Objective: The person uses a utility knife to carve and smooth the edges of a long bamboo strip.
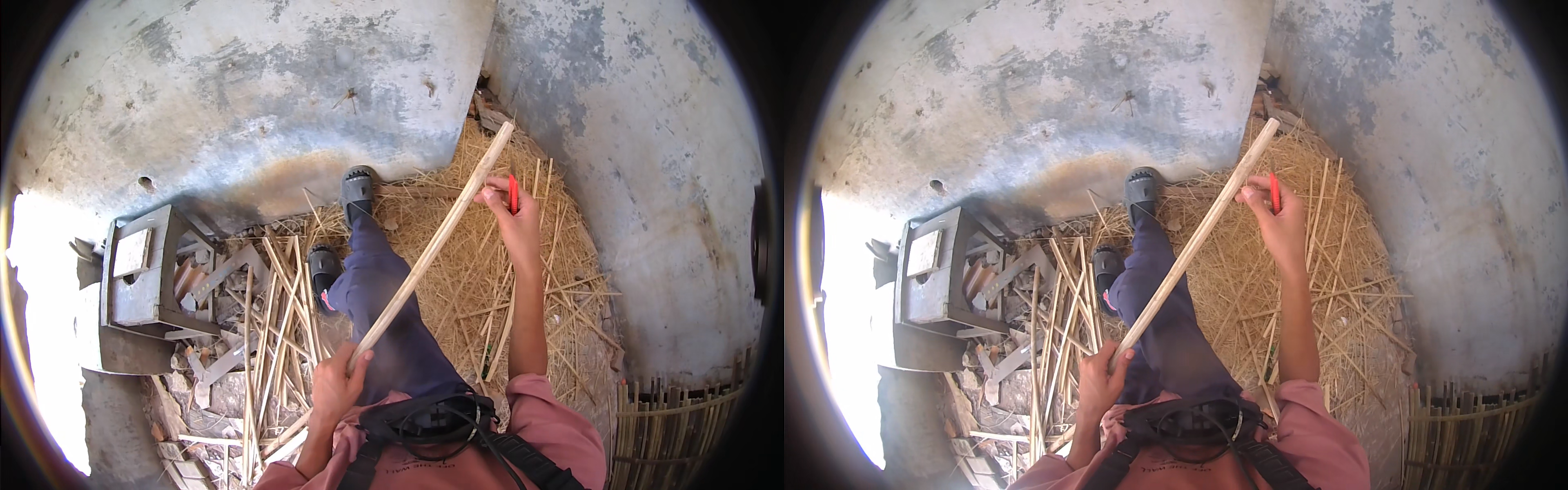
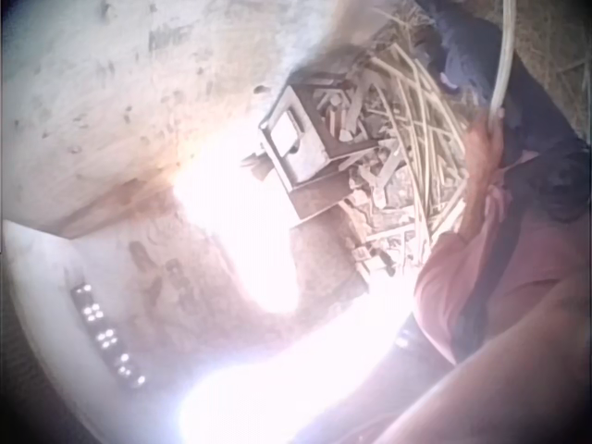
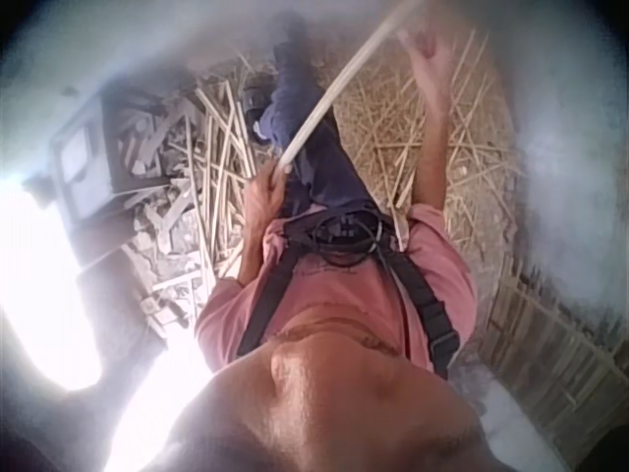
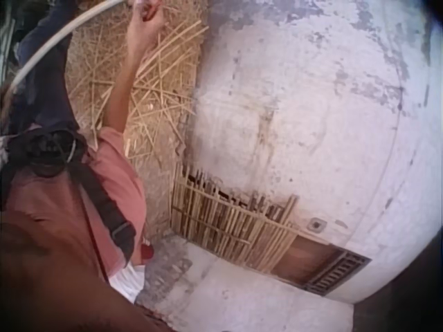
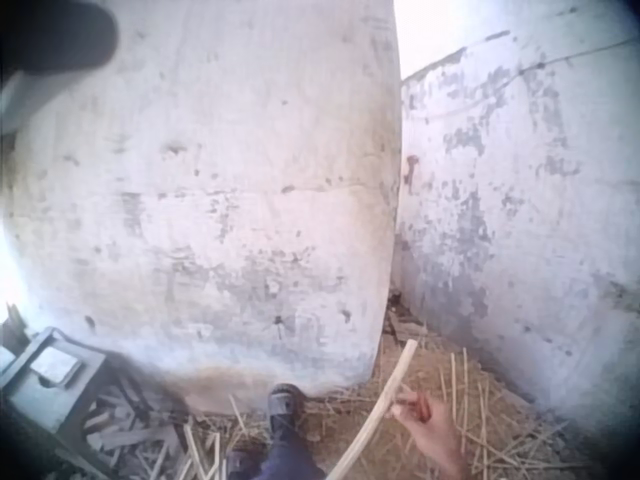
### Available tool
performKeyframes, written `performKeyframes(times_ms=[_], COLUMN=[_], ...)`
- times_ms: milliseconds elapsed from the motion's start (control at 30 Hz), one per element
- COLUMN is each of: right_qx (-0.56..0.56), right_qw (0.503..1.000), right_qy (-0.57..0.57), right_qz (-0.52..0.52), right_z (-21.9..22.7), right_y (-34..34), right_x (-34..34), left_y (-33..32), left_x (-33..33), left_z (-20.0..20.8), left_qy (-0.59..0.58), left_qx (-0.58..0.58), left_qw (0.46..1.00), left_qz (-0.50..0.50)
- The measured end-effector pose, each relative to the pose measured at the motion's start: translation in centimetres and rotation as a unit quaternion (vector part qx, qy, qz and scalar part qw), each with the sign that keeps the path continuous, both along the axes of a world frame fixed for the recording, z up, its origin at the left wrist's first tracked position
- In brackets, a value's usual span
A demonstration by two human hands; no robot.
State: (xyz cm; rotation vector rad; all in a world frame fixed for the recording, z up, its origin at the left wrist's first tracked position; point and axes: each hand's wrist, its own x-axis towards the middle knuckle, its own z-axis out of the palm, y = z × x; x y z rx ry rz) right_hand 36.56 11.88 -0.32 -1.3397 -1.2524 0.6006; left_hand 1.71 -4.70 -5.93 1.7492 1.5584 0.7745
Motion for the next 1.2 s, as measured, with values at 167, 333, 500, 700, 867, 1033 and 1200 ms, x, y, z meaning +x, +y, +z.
performKeyframes(times_ms=[167,333,500,700,867,1033,1200], right_qx=[-0.05,-0.018,-0.039,0.024,0.1,0.035,0.087], right_qw=[0.998,1.0,0.985,0.925,0.929,0.967,0.94], right_qy=[0.029,0.004,0.147,0.333,0.333,-0.178,-0.264], right_qz=[-0.03,-0.006,0.079,0.183,0.123,-0.18,-0.196], right_z=[0.8,0.2,-0.7,-3.1,-2.2,-1.2,-3.2], right_y=[-0.4,0.0,0.2,0.5,0.5,-0.1,-0.6], right_x=[-0.1,1.2,2.9,5.2,8.4,8.3,7.4], left_y=[0.1,0.4,0.6,0.8,1.0,0.9,1.7], left_x=[-0.3,-0.9,-2.4,-3.5,-5.5,-5.6,-2.9], left_z=[0.0,0.2,-0.8,-1.9,-2.4,-2.8,-1.6], left_qy=[-0.014,-0.05,-0.129,-0.253,-0.274,-0.288,-0.294], left_qx=[0.0,-0.026,-0.123,-0.229,-0.253,-0.215,-0.201], left_qw=[1.0,0.998,0.981,0.936,0.928,0.933,0.934], left_qz=[-0.012,-0.033,-0.075,-0.088,-0.024,0.003,-0.018])
